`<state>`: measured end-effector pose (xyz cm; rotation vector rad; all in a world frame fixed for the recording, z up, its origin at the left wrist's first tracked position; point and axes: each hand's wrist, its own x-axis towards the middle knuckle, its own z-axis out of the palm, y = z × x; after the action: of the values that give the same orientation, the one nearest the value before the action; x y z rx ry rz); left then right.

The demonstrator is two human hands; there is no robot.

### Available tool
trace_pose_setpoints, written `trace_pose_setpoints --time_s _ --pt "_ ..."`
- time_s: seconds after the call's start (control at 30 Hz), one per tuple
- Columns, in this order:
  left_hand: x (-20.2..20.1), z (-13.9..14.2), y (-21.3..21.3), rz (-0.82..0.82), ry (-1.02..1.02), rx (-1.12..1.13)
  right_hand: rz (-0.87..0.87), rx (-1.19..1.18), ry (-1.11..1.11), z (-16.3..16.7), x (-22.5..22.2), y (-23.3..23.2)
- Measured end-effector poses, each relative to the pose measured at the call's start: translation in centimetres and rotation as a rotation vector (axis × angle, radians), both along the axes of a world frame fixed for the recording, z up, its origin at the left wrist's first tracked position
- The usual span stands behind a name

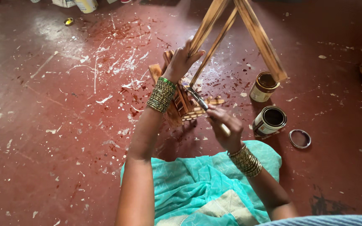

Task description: The person sits on the floor applying dark stain to a small wooden model cart with a brush. They hold the model steady, rotate and lift it to reach different sides, and dip the brush into the open can between strokes.

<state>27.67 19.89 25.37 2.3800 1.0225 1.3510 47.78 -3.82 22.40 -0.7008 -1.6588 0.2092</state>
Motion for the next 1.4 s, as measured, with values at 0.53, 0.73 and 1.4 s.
trace_pose_setpoints --time_s 0.53,0.73,1.4 --pt "-1.9 1.2 -2.4 -0.039 -0.077 -0.113 0.082 0.013 -0.101 -0.7 -2.4 1.5" --pt "-2.5 2.1 -3.1 -0.080 -0.120 -0.135 0.103 0.036 -0.211 1.1 -0.8 -1.7" --pt "-3.5 -0.1 0.0 0.005 -0.120 -0.160 0.129 -0.026 0.056 2.2 0.6 -2.5"
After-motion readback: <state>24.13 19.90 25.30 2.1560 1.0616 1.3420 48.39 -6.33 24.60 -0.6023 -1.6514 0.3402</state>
